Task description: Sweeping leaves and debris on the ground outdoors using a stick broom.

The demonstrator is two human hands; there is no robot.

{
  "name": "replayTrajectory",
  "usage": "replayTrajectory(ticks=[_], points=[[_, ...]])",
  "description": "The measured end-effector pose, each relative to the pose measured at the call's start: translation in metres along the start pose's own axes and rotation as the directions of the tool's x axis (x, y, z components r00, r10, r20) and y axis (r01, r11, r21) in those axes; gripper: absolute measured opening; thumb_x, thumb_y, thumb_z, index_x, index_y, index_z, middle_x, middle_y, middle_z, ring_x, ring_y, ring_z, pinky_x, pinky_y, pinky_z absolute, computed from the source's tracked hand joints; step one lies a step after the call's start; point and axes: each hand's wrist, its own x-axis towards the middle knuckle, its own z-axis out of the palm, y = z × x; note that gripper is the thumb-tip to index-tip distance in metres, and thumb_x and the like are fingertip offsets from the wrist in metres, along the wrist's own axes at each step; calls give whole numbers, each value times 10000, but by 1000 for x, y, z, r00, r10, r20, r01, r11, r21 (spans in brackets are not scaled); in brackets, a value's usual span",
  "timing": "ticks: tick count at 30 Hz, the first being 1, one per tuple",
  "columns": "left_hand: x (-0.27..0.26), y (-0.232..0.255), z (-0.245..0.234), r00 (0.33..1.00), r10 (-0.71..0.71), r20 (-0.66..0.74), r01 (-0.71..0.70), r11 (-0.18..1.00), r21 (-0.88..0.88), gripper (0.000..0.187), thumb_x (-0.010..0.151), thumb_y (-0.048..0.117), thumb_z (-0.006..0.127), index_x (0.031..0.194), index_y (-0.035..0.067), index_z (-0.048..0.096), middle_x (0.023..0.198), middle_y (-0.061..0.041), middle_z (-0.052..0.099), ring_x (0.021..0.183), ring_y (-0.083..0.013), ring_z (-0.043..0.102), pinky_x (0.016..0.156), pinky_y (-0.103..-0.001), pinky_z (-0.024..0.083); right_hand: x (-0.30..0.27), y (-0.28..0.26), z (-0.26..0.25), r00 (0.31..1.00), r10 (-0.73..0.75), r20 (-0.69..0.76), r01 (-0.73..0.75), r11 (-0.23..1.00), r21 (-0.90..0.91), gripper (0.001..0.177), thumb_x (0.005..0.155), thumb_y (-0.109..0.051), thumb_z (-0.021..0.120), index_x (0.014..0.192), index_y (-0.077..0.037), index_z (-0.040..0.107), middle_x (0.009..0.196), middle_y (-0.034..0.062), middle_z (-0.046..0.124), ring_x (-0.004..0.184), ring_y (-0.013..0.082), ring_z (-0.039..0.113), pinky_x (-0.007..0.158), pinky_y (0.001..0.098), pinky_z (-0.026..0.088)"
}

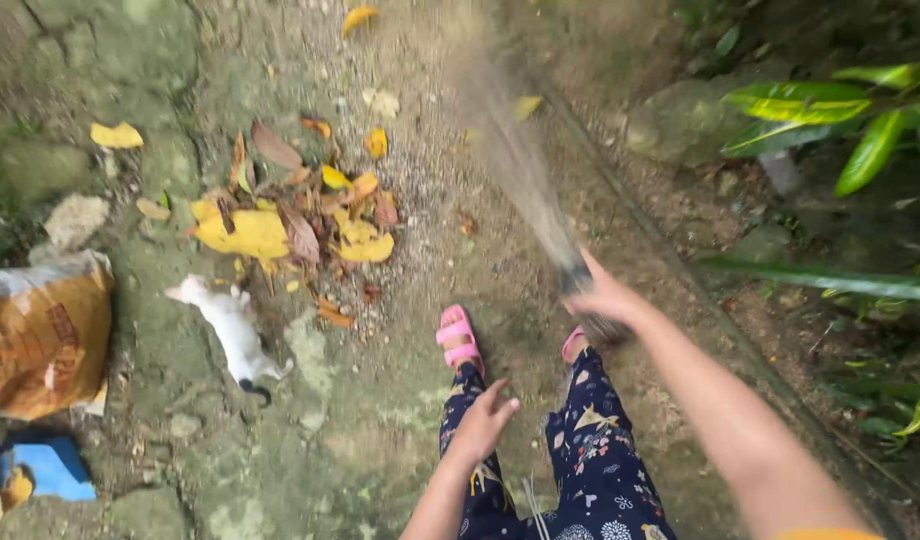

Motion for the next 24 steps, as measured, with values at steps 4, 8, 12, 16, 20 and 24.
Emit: replayTrajectory(ticks=[4, 8, 12, 16, 20, 24], points=[[-16, 7, -10, 999, 38, 7, -38, 998, 46, 618, 947, 402, 658, 1475, 130, 486, 1083, -103, 756, 987, -212, 725, 902, -337, 549, -128, 22, -24, 993, -29, 114, 27, 1000, 16, 1225, 641, -159, 877, 1622, -250, 149, 1452, 122, 571, 1221, 210, 609, 1026, 347, 498], [-45, 21, -24, 995, 96, -19, -92, 983, 156, 595, 948, 398, 661, 1465, 146, 512, 1084, -93, 758, 993, -210, 718, 901, -342, 543, -188, 14, -21, 991, -91, 98, 78, 989, 125, 1259, 644, -173, 909, 1628, -205, 124, 1525, 153, 467, 1334, 224, 524, 1090, 342, 394], [-74, 32, -40, 992, 95, -83, -80, 982, 170, 580, 925, 385, 674, 1442, 161, 536, 1102, -59, 762, 1007, -195, 727, 903, -343, 543, -146, -11, 26, 982, 163, -90, -98, 864, 494, 1246, 649, -204, 868, 1650, -179, 125, 1445, 202, 563, 1259, 309, 610, 1005, 395, 509], [-92, 26, -52, 991, 60, -117, -43, 988, 147, 585, 920, 375, 683, 1441, 152, 539, 1097, -63, 756, 999, -203, 731, 901, -350, 552, -63, -6, 123, 973, 128, -192, -13, 860, 509, 995, 699, -257, 871, 1527, 6, 387, 1387, 281, 614, 1237, 360, 628, 972, 426, 537], [-113, 16, -59, 992, 20, -128, 2, 985, 174, 584, 926, 375, 680, 1444, 147, 535, 1095, -81, 752, 993, -207, 723, 906, -353, 548, -84, -19, 151, 989, 94, 111, -136, 866, 481, 1231, 688, -243, 900, 1629, -85, 122, 1499, 206, 495, 1338, 286, 525, 1072, 354, 440], [-114, 6, -64, 993, 29, -115, -5, 979, 204, 575, 921, 374, 682, 1431, 144, 547, 1094, -88, 752, 990, -210, 735, 910, -354, 557, -168, -33, 99, 925, -64, 373, -110, 897, 428, 1242, 625, -249, 856, 1644, -145, 154, 1407, 252, 646, 1261, 352, 601, 1056, 354, 467]])
